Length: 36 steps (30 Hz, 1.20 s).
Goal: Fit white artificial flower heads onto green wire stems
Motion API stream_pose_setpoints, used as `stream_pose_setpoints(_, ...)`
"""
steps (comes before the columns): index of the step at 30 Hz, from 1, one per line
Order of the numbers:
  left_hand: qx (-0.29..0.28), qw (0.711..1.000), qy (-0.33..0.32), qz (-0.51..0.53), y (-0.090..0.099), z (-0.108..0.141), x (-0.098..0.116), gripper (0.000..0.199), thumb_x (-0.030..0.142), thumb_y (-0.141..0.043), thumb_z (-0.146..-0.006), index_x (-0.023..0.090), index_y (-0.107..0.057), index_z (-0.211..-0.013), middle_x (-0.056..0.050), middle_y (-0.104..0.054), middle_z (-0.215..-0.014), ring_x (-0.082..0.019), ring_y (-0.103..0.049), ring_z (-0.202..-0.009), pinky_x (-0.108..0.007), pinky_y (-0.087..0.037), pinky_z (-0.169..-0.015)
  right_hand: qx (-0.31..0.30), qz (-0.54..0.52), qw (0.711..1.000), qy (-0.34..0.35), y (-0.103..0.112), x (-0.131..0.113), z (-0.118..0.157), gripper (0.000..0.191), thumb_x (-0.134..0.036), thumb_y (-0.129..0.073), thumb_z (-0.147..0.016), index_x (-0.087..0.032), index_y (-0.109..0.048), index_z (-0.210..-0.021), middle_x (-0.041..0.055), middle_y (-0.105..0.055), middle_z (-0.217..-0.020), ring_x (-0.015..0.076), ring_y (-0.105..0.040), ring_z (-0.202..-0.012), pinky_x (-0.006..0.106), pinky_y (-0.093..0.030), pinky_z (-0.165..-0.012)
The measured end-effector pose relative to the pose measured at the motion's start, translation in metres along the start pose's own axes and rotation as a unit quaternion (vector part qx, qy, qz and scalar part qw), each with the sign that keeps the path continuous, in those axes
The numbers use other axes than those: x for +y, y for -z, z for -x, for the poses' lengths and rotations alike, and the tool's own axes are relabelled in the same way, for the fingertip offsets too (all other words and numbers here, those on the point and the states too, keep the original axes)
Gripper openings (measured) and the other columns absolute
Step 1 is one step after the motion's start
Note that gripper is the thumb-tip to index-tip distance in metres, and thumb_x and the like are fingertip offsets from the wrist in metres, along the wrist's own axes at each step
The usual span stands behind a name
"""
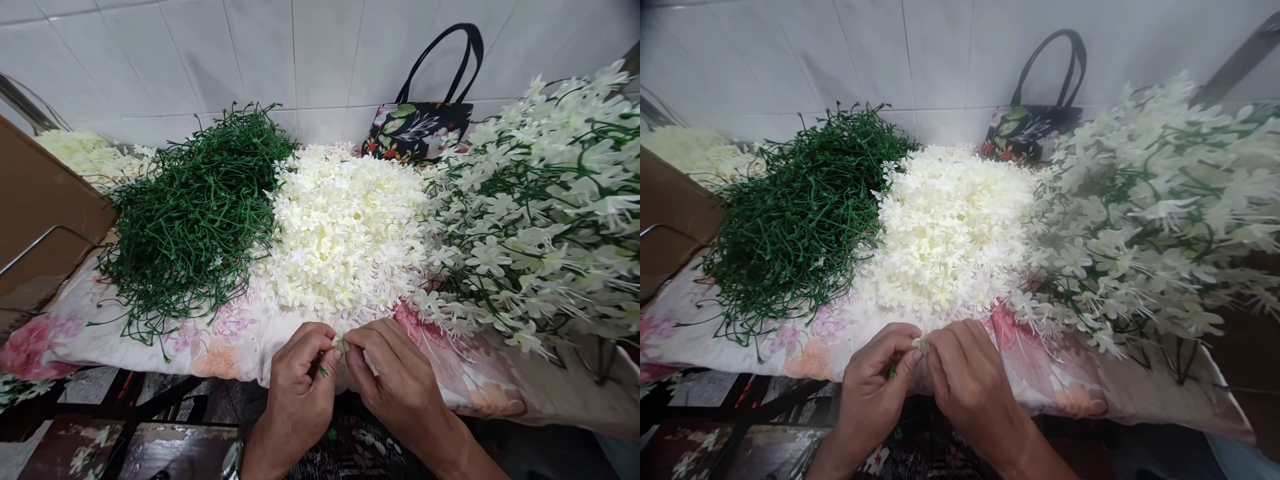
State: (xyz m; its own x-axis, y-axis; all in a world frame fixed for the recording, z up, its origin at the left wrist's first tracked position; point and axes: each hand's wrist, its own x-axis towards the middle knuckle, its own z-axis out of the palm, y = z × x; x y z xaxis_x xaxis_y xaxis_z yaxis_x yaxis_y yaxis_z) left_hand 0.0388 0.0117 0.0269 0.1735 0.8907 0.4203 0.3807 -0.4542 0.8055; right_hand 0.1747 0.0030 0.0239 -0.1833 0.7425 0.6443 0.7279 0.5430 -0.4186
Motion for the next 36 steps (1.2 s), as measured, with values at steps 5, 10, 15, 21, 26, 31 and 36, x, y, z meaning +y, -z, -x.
stream_pose_setpoints(5,-0.019,0.999,-0.024,-0.009,0.002,0.003,-0.001,0.018,0.002,-0.05,-0.078,0.017,-0.055,-0.07,-0.004,-0.063,-0.073,-0.013,-0.061,-0.068,-0.02,-0.048,-0.061,-0.009,-0.008,1.0,-0.005,-0.003,-0.001,0.004,0.016,-0.005,-0.046,-0.086,-0.016,-0.052,-0.078,0.0029,-0.055,-0.068,0.0145,-0.049,-0.064,0.028,-0.039,-0.059)
stream_pose_setpoints(10,-0.014,1.0,-0.018,-0.004,0.003,0.005,-0.003,0.018,0.002,-0.05,-0.078,0.018,-0.055,-0.07,-0.004,-0.064,-0.074,-0.013,-0.061,-0.069,-0.021,-0.048,-0.061,-0.011,-0.001,1.0,-0.021,-0.004,-0.002,0.007,0.018,-0.006,-0.044,-0.087,-0.017,-0.053,-0.076,0.0024,-0.055,-0.067,0.0142,-0.048,-0.064,0.028,-0.039,-0.059)
stream_pose_setpoints(15,-0.004,1.0,-0.021,-0.006,0.003,0.005,-0.005,0.016,0.003,-0.052,-0.077,0.017,-0.057,-0.07,-0.003,-0.064,-0.074,-0.012,-0.061,-0.068,-0.019,-0.048,-0.061,-0.019,0.0,1.0,-0.022,-0.006,-0.003,0.008,0.018,-0.008,-0.044,-0.089,-0.016,-0.052,-0.075,0.0034,-0.055,-0.068,0.0149,-0.048,-0.065,0.029,-0.039,-0.06)
stream_pose_setpoints(21,-0.005,0.998,0.024,0.053,0.006,0.009,-0.005,0.015,0.007,-0.052,-0.078,0.018,-0.062,-0.081,-0.001,-0.067,-0.075,-0.011,-0.062,-0.068,-0.018,-0.048,-0.062,-0.024,-0.009,1.0,-0.014,-0.005,-0.003,0.01,0.015,-0.007,-0.044,-0.088,-0.016,-0.052,-0.078,0.004,-0.055,-0.07,0.0151,-0.049,-0.066,0.029,-0.039,-0.061)
stream_pose_setpoints(26,0.022,0.967,0.194,0.163,0.003,0.01,-0.009,0.015,0.006,-0.056,-0.072,0.018,-0.065,-0.072,0.004,-0.065,-0.061,-0.009,-0.058,-0.056,-0.015,-0.045,-0.054,-0.034,-0.012,0.999,0.01,-0.004,-0.004,0.01,0.015,-0.005,-0.044,-0.088,-0.017,-0.051,-0.081,0.0035,-0.054,-0.069,0.0153,-0.047,-0.067,0.029,-0.039,-0.061)
stream_pose_setpoints(31,0.046,0.936,0.253,0.242,-0.001,0.009,-0.013,0.01,0.01,-0.061,-0.07,0.018,-0.068,-0.07,0.003,-0.065,-0.063,-0.009,-0.056,-0.057,-0.016,-0.044,-0.054,-0.037,-0.013,0.999,0.025,-0.004,-0.007,0.009,0.015,-0.004,-0.043,-0.088,-0.016,-0.051,-0.083,0.0044,-0.054,-0.07,0.0164,-0.047,-0.068,0.031,-0.039,-0.062)
stream_pose_setpoints(36,0.035,0.971,0.151,0.18,0.004,0.007,-0.009,0.014,0.006,-0.06,-0.072,0.018,-0.065,-0.067,0.003,-0.063,-0.062,-0.009,-0.057,-0.06,-0.016,-0.045,-0.057,-0.039,-0.023,0.999,0.019,-0.003,-0.011,0.008,0.016,-0.003,-0.042,-0.088,-0.016,-0.051,-0.084,0.0033,-0.053,-0.069,0.0153,-0.046,-0.067,0.029,-0.037,-0.06)
